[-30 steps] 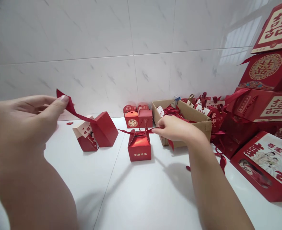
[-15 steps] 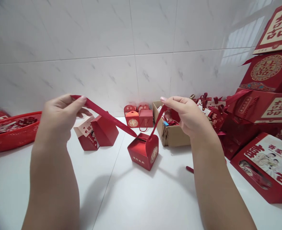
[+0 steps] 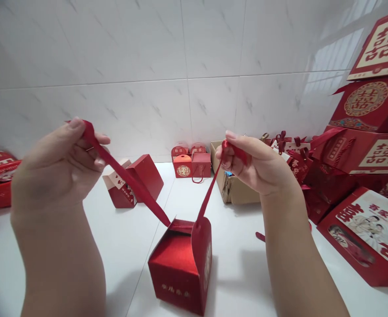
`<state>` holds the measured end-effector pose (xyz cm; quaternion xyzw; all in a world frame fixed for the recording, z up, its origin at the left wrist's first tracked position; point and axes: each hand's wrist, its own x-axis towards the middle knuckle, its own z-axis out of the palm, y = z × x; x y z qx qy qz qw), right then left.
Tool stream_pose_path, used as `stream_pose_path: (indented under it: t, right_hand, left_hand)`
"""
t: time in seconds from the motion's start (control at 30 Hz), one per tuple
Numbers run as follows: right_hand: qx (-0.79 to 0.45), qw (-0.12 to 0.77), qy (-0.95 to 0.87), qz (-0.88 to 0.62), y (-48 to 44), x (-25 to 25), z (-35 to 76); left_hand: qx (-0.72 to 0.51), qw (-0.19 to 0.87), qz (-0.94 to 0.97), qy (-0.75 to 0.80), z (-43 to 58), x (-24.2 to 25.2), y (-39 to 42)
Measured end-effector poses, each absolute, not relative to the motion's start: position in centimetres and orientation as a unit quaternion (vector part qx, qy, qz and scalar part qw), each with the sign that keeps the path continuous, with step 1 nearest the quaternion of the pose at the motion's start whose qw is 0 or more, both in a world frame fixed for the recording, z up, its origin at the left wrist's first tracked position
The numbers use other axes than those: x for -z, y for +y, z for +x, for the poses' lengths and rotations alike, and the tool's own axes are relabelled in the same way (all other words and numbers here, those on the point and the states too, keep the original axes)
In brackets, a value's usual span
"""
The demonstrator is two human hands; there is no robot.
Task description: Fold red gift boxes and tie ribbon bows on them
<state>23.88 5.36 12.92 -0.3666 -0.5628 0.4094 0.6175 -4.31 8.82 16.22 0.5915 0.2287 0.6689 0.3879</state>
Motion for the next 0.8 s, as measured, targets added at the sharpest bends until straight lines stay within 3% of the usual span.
stream_pose_path:
  t: [0.2,0.33,0.8]
  right_hand:
    - [-0.424,0.609,-0.614,-0.27,5.1,-12.3,24.2]
    - [-0.373,0.596,-0.648,-0.294,5.0,-12.2,23.9]
    - [-0.27,0.682,-0.595,-0.328,5.8,-12.2,20.9]
  left_hand:
    - [-0.65,0.376,0.623,0.217,-4.0,-15.8,8.4]
    - [-0.64,0.35,0.637,0.25,-3.4,-15.5,8.3]
    - [-0.719,0.122,0.636,0.253,0.8,-13.9,8.1]
